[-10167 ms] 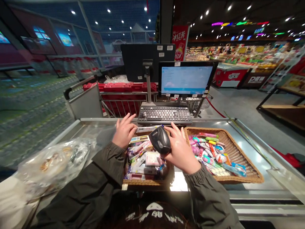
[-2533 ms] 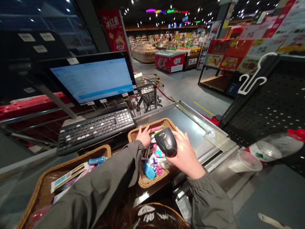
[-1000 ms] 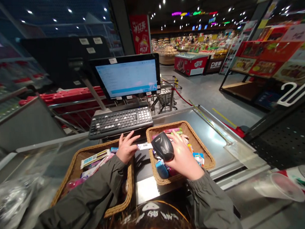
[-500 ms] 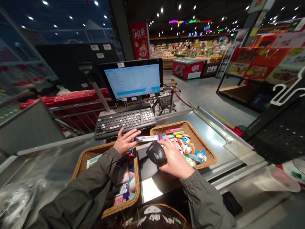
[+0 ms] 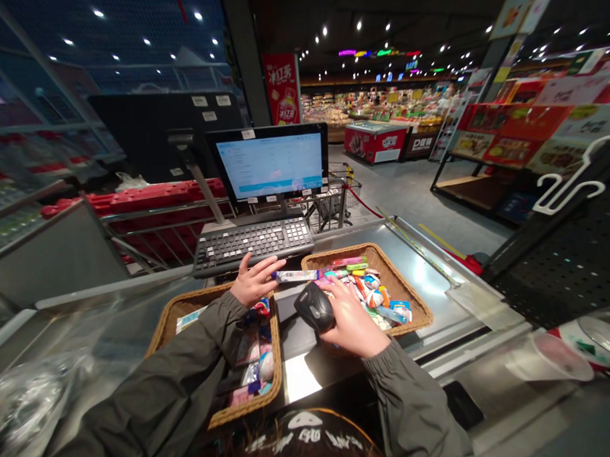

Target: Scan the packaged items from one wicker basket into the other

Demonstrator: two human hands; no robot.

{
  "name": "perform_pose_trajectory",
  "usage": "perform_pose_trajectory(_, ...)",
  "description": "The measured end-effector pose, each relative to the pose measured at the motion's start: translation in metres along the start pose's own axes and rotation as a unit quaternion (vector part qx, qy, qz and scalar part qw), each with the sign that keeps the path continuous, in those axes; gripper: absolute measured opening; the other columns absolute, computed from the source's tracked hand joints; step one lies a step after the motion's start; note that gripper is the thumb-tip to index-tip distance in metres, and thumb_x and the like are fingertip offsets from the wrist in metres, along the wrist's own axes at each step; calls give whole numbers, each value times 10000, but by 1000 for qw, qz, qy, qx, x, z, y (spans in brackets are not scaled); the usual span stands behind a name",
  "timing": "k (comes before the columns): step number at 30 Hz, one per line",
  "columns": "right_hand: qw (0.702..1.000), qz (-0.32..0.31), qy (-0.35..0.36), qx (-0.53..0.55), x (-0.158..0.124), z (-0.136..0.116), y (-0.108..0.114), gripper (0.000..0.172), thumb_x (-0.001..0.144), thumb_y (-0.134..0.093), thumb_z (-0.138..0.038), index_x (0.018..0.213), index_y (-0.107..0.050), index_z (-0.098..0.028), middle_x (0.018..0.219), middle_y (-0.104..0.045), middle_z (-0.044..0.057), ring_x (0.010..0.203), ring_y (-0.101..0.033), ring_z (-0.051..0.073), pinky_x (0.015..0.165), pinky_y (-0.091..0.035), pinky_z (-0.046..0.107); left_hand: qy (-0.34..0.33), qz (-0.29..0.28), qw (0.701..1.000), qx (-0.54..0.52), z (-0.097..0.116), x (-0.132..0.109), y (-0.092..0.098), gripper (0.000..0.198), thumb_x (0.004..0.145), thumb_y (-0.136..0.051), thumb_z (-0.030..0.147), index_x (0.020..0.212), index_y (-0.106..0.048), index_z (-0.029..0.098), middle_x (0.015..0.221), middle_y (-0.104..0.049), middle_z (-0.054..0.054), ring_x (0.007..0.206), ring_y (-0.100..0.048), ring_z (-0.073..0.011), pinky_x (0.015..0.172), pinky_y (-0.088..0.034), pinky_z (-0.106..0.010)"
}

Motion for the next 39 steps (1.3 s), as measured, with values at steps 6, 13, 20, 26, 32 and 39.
perform_pose_trajectory(6, 1000, 1, 5, 3, -1, 0, 3, 611, 672, -642, -210, 1278, -573, -191, 1355, -548, 131, 1338, -407, 386, 1127, -243, 618, 47, 13, 999, 13, -10, 6, 18, 197, 894, -586, 175, 727, -641, 264, 1361, -597, 34, 1284, -539, -185, 1221, 48, -508)
perform_pose_trajectory(13, 1000, -6, 2, 7, 5, -5, 1, 584, 665, -633, -215, 1247, -595, -189, 1378, -531, 136, 1397, -331, 405, 1139, -221, 640, 86, 42, 994, 42, -25, 8, 61, 195, 890, -624, 272, 696, -652, 274, 1329, -626, 43, 1278, -541, -199, 1220, 28, -513)
perform_pose_trajectory(20, 999, -20, 41, 9, 18, -25, -3, 660, 656, -628, -199, 1309, -535, -167, 1385, -521, 156, 1414, -310, 403, 1141, -226, 639, 131, 45, 989, 42, -36, -13, 109, 207, 916, -572, 307, 747, -693, 310, 1322, -627, 59, 1292, -521, -208, 1215, -2, -556)
perform_pose_trajectory(26, 997, -24, 77, 14, 30, -42, -9, 603, 648, -627, -186, 1250, -582, -183, 1390, -521, 154, 1399, -340, 399, 1140, -260, 623, 156, 36, 985, 65, -42, -40, 146, 194, 908, -586, 334, 750, -699, 329, 1297, -642, 74, 1283, -527, -210, 1214, -14, -569)
perform_pose_trajectory(32, 995, -37, 96, 17, 38, -63, -14, 586, 656, -611, -174, 1241, -589, -194, 1357, -545, 142, 1401, -341, 397, 1135, -253, 647, 178, 30, 981, 70, -39, -68, 167, 209, 907, -591, 311, 728, -699, 320, 1269, -660, 80, 1249, -556, -203, 1219, -4, -548)
perform_pose_trajectory(39, 991, -41, 122, 18, 42, -81, -24, 497, 679, -628, -175, 1176, -633, -167, 1347, -544, 140, 1418, -312, 387, 1151, -282, 599, 233, 9, 970, 62, -38, -123, 157, 209, 893, -600, 276, 713, -704, 295, 1264, -668, 12, 1249, -552, -215, 1199, -66, -557)
Point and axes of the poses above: each hand's wrist, its own x-axis towards the middle knuckle, its own y-axis out of the back of the hand, z = x × y, the point moved 3 cm from there along x, towards the middle knuckle
